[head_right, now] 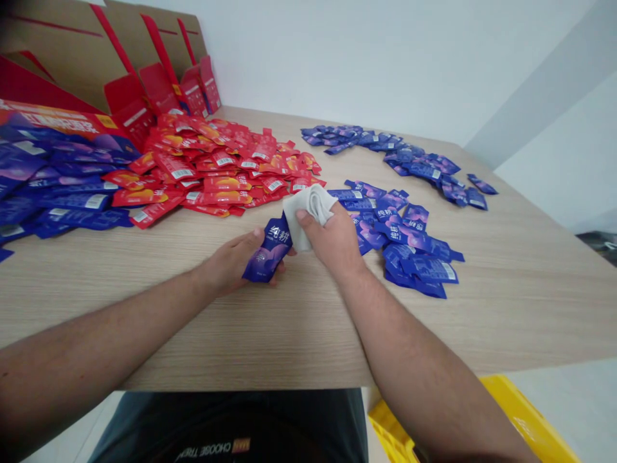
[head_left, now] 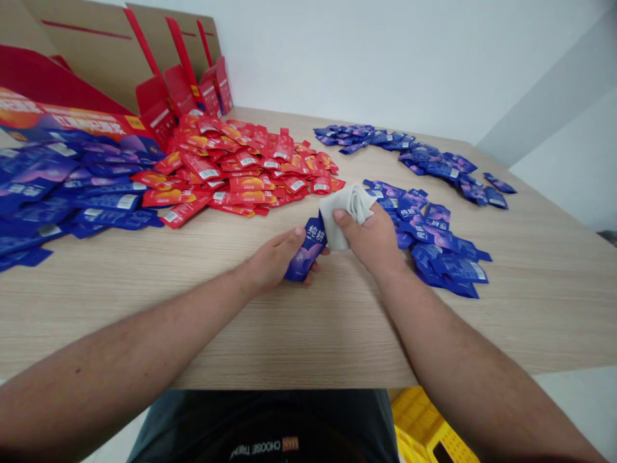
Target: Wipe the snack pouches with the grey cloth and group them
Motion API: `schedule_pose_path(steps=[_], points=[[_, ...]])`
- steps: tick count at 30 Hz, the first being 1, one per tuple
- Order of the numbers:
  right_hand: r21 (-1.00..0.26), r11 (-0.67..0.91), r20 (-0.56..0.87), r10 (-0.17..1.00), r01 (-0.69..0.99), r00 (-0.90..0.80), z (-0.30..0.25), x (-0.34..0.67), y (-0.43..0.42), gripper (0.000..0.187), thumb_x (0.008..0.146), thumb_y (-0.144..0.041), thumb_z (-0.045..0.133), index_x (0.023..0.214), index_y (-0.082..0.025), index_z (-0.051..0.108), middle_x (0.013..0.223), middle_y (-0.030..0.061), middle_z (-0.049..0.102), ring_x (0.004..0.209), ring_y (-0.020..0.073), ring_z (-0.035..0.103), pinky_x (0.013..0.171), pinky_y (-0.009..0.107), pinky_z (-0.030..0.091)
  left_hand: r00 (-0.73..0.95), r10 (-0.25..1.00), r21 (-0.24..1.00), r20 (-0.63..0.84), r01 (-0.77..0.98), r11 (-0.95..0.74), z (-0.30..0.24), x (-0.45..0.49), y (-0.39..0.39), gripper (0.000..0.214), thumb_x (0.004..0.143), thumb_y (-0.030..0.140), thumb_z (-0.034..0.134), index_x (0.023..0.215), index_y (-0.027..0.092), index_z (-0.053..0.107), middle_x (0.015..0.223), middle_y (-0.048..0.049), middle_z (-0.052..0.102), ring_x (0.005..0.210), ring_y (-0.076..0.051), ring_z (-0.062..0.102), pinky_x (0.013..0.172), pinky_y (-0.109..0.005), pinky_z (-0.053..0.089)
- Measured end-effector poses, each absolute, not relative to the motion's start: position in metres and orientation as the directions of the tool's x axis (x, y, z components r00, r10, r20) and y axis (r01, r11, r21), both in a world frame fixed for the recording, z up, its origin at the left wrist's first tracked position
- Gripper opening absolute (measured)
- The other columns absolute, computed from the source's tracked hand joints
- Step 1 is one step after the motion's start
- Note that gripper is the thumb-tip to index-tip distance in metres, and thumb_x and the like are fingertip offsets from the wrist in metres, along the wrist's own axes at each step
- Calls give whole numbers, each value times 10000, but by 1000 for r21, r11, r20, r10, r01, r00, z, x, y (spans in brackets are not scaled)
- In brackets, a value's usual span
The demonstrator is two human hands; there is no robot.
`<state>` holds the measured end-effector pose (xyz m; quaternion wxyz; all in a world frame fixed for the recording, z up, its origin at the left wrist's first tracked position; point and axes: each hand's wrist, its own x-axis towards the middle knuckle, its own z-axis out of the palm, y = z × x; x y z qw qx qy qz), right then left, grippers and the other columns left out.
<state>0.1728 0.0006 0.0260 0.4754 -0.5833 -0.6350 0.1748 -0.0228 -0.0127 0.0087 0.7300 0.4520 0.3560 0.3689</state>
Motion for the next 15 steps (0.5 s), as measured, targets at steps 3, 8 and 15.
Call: schedule_pose_path(steps=[3, 8, 15], points=[[-741, 296, 370, 929, 604, -1, 23, 161, -8, 454, 825, -521, 693, 1126, -181, 674, 1055, 92, 719, 945, 258, 659, 846, 398, 512, 376, 900, 895, -221, -289, 340, 8, -19, -9, 427, 932, 542, 547, 929, 131, 663, 781, -101, 709, 637, -204, 672, 529, -323, 563], [-592, 543, 313, 836, 596, -451, 21, 144, -21, 270, 830, -451, 709, 932, -203, 686, 936, 61, 675, 921, 234, 614, 837, 357, 492, 172, 957, 851, -233, -440, 286, 11, -17, 1, 384, 936, 498, 569, 846, 141, 680, 666, -39, 675, 623, -170, 648, 614, -290, 555], [-608, 266, 457, 888, 748, 56, 18, 169, 0, 400, 842, -459, 671, 1124, -176, 689, 1085, 127, 692, 1013, 299, 626, 885, 439, 490, 280, 939, 874, -200, -382, 300, 8, -25, 3, 449, 948, 546, 516, 1109, 160, 677, 911, -97, 737, 655, -175, 672, 542, -296, 559]])
